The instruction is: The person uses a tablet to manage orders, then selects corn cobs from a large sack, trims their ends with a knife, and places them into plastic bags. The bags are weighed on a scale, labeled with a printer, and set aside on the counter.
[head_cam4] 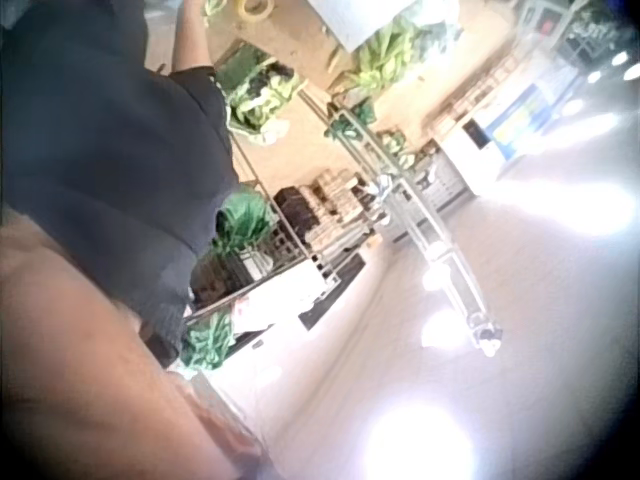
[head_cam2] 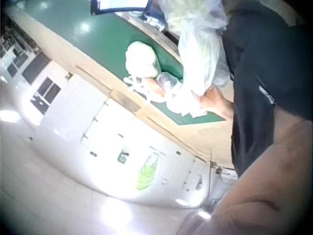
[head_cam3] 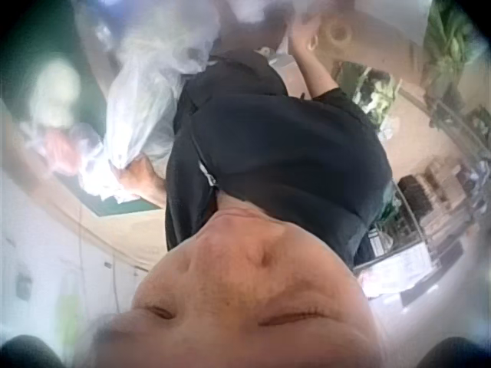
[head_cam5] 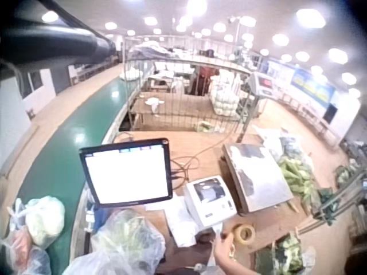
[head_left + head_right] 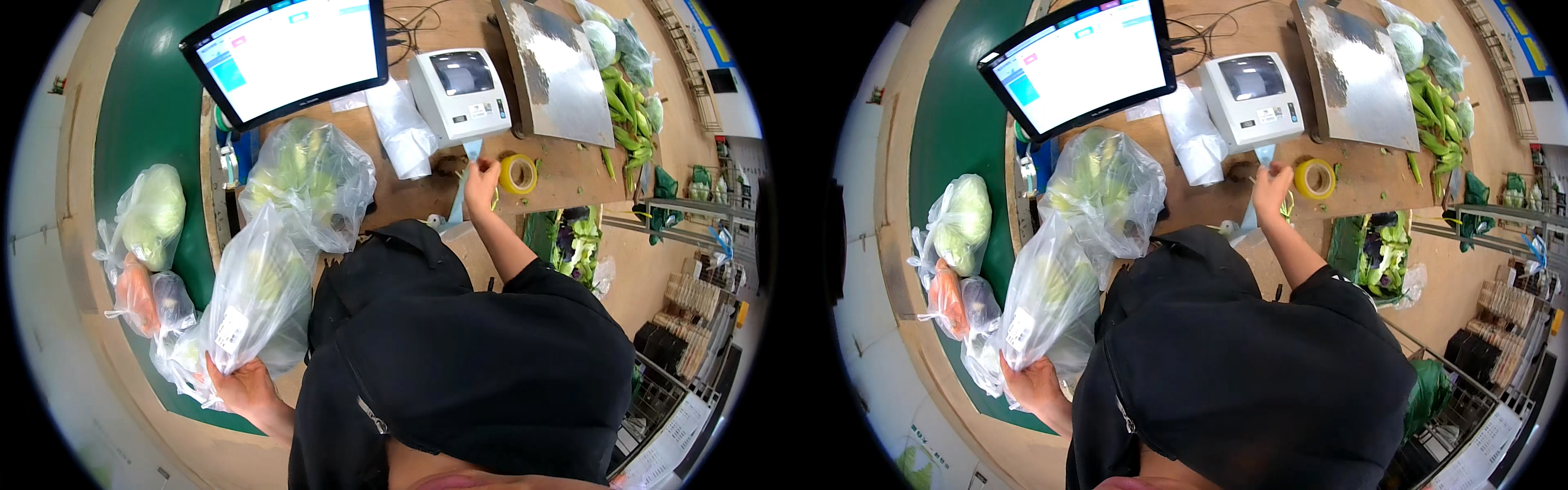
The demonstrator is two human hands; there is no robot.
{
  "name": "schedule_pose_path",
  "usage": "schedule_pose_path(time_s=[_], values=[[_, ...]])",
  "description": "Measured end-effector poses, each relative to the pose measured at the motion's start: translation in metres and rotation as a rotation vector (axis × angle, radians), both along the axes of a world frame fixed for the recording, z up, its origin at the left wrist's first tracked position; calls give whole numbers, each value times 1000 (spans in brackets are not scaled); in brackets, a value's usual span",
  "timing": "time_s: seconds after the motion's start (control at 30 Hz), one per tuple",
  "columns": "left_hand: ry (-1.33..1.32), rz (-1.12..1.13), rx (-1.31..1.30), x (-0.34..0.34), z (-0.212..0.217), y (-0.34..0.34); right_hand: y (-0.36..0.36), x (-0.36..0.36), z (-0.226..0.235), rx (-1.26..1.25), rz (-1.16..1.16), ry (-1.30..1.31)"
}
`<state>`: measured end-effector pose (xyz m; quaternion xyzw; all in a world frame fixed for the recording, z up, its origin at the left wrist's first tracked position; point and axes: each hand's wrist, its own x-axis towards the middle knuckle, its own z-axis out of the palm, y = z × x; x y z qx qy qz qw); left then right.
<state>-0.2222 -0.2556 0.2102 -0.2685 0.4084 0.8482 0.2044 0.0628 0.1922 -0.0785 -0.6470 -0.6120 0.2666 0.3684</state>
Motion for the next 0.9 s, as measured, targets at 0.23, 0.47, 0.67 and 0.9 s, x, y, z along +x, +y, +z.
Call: schedule_pose_path(time_s=[0.23, 0.47, 0.67, 0.9], values=[[10, -280, 173, -14, 5, 51, 78, 49, -39, -384, 165, 337], [-52, -228, 92, 19, 12, 97, 24, 20, 27, 258, 192, -382], [-8, -281, -16, 41, 17, 118, 58, -4, 15, -844, -159, 1151], [27, -270, -73, 64, 25, 120, 76, -3, 18, -1036, -198, 1073]])
